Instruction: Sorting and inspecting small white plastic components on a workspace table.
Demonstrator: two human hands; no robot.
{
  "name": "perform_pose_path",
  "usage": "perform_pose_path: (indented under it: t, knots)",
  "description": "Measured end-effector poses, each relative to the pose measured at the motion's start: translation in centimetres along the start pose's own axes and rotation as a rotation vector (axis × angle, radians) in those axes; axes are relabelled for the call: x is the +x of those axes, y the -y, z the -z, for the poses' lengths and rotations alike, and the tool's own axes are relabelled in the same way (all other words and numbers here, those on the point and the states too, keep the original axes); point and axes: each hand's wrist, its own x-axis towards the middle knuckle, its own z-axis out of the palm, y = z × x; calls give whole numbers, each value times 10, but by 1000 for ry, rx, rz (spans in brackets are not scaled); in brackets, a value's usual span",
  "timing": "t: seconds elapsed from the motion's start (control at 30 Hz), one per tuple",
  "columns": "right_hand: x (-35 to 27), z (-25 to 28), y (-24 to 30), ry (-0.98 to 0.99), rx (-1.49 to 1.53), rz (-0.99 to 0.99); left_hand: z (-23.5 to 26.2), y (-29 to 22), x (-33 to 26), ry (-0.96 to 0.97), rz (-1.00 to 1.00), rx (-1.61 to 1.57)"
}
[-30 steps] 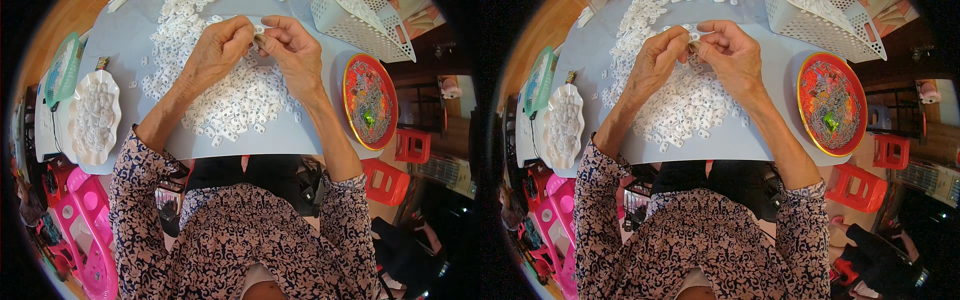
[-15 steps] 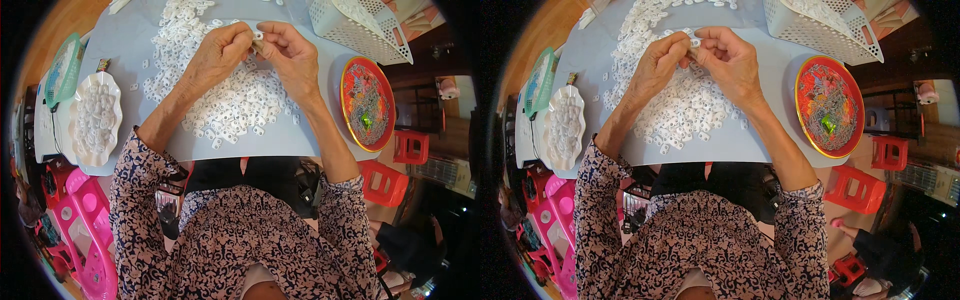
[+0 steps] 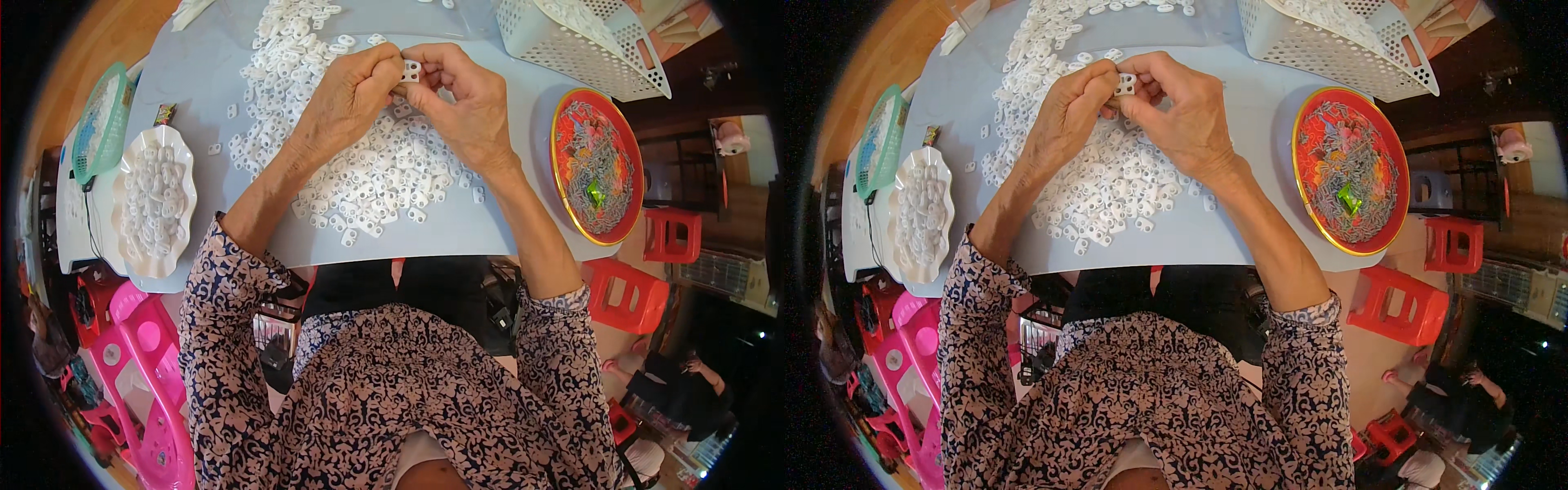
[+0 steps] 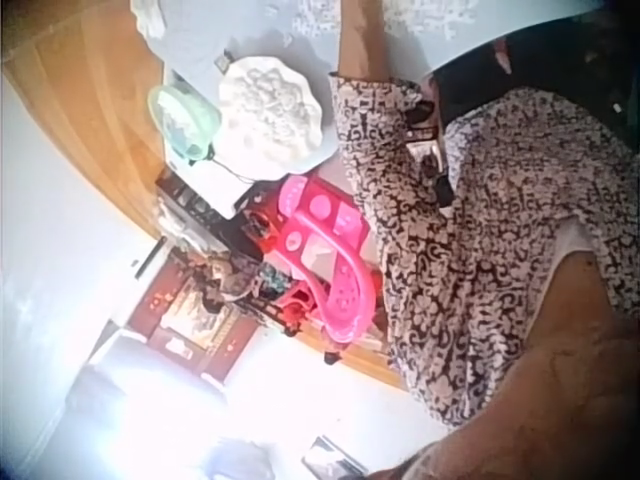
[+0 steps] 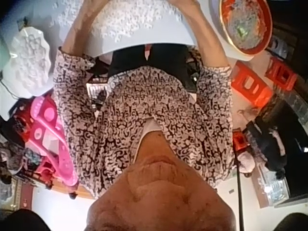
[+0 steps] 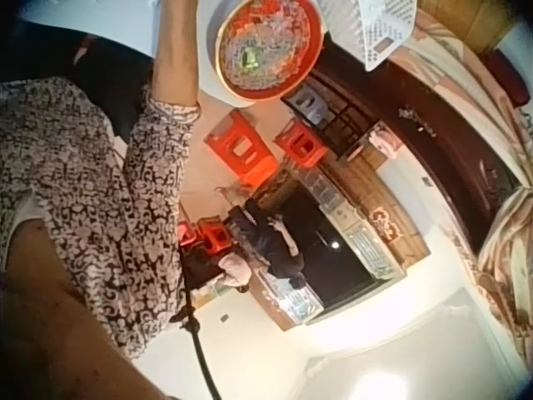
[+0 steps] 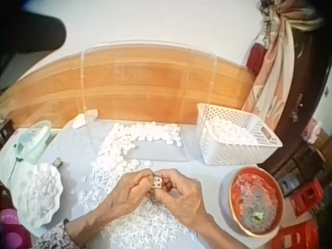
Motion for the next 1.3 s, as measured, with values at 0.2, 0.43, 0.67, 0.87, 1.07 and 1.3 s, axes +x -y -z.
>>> perform_pose_path:
  t: [0.2, 0.43, 0.67, 0.87, 1.07, 1.3]
  knots:
    - [1, 1, -2, -36, 61, -1, 2, -4, 1, 43, 43, 84]
    - [2, 2, -4, -16, 49, 28, 4, -3, 0, 72, 38, 60]
    - [2, 3, -4, -17, 32, 56, 1, -7, -2, 95, 52, 89]
    - [3, 6, -2, -16, 18, 124, -4, -7, -4, 27, -20, 46]
    - [2, 5, -8, 33, 310, -116, -1, 2, 0, 14, -63, 82]
    - [6, 10, -7, 25, 353, -200, 3, 2, 3, 38, -108, 109]
